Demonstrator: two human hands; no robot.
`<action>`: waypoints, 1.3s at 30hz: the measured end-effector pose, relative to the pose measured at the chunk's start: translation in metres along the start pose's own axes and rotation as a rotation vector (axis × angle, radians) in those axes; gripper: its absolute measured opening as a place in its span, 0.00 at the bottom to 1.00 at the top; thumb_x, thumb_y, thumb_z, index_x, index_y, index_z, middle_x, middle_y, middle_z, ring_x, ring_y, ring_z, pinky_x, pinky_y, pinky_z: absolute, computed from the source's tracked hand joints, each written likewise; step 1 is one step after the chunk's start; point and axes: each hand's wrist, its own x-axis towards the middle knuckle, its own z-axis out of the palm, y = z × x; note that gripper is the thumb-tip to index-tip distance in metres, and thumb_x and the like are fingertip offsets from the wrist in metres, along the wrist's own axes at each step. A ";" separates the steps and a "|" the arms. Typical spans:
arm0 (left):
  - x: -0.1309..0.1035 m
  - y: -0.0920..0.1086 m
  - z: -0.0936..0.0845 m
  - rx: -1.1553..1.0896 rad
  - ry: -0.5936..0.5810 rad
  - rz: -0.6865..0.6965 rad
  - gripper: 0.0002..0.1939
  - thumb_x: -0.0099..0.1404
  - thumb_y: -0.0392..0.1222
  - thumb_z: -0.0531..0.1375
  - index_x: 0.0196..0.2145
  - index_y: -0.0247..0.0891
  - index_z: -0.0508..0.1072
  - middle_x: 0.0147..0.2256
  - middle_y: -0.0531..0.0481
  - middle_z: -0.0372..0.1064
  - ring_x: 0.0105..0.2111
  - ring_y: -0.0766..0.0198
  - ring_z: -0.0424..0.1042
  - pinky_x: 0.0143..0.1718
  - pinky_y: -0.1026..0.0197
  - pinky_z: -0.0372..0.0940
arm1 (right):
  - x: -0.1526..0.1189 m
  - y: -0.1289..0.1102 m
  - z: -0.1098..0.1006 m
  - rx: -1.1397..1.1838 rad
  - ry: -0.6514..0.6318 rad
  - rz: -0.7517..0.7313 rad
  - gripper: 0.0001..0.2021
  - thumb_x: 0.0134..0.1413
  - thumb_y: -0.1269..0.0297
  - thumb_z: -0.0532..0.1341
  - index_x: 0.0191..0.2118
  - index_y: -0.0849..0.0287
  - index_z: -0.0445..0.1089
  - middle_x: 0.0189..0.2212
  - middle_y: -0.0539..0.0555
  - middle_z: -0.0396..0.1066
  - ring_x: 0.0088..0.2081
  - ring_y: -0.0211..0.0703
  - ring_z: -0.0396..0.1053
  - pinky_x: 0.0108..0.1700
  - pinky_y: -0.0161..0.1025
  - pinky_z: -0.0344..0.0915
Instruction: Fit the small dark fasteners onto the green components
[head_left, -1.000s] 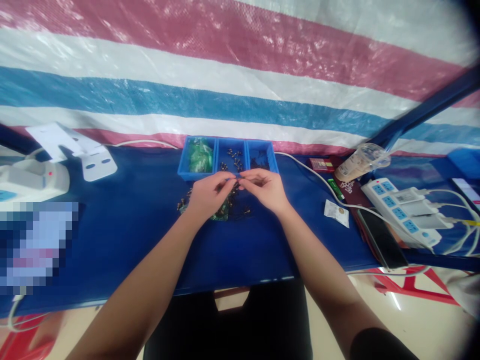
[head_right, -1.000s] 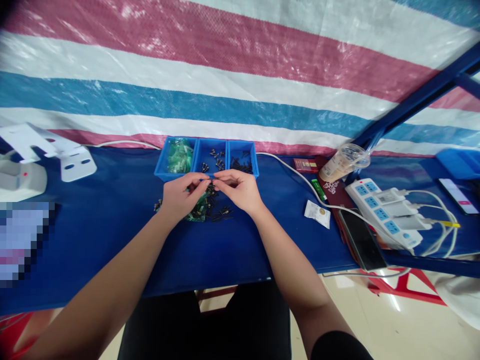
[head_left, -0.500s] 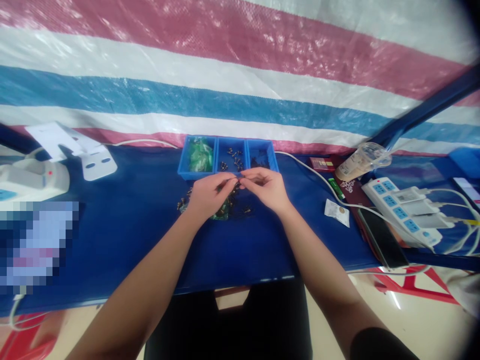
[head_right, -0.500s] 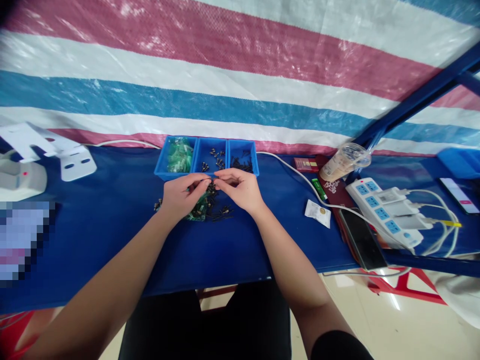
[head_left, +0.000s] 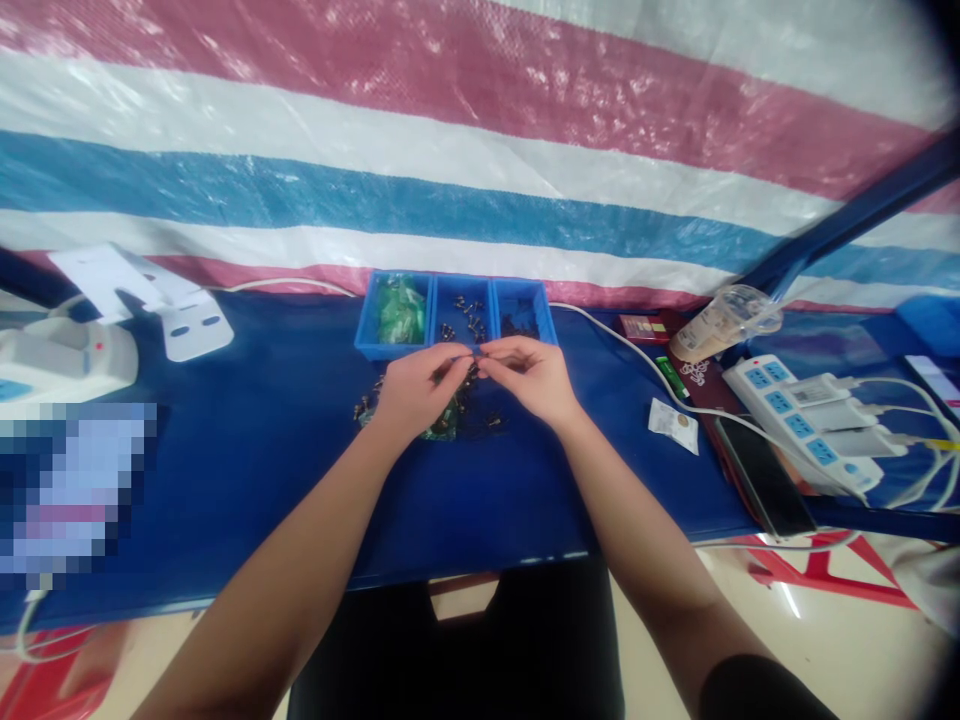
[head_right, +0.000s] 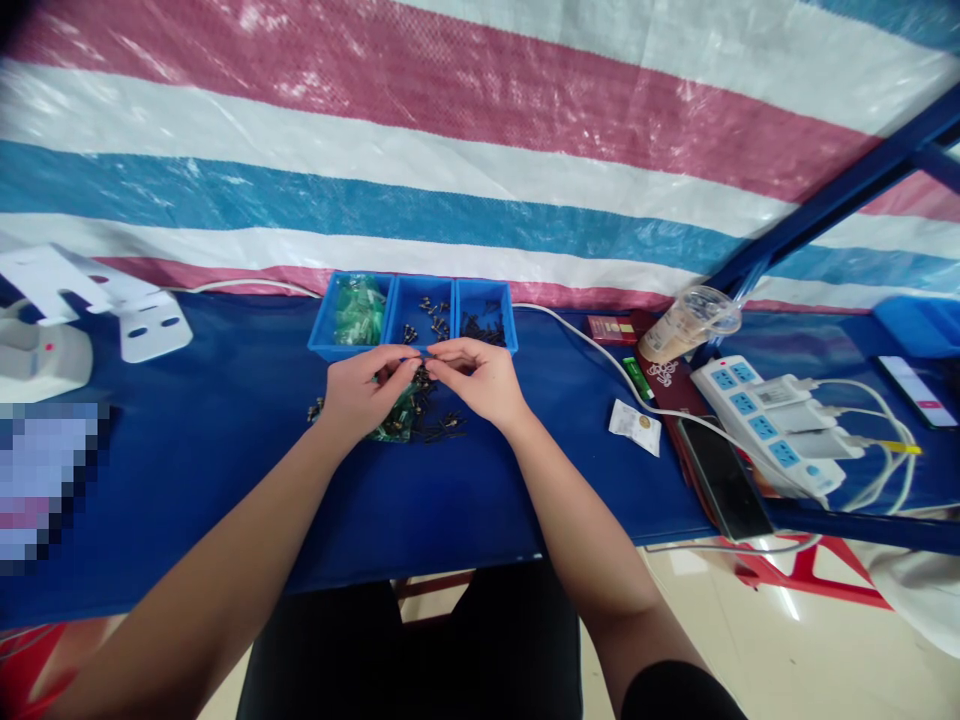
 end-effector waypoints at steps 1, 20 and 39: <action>0.000 0.000 0.000 -0.001 -0.010 -0.001 0.12 0.71 0.47 0.60 0.42 0.40 0.80 0.30 0.52 0.77 0.27 0.68 0.72 0.33 0.66 0.66 | 0.000 0.000 0.000 0.003 -0.003 0.002 0.15 0.47 0.56 0.73 0.40 0.57 0.79 0.34 0.53 0.81 0.35 0.43 0.80 0.43 0.44 0.79; 0.000 0.002 0.001 0.007 -0.009 -0.018 0.12 0.70 0.47 0.60 0.45 0.40 0.80 0.28 0.52 0.76 0.25 0.68 0.71 0.31 0.65 0.66 | 0.000 -0.002 -0.001 -0.127 -0.047 -0.150 0.08 0.55 0.57 0.69 0.39 0.51 0.80 0.44 0.54 0.78 0.43 0.44 0.75 0.38 0.40 0.73; -0.003 -0.001 0.002 -0.054 0.018 -0.015 0.11 0.69 0.47 0.61 0.42 0.39 0.79 0.25 0.55 0.73 0.21 0.71 0.67 0.27 0.68 0.63 | 0.000 0.002 -0.001 -0.184 0.037 -0.159 0.12 0.51 0.61 0.72 0.42 0.55 0.79 0.38 0.53 0.82 0.39 0.44 0.80 0.42 0.43 0.76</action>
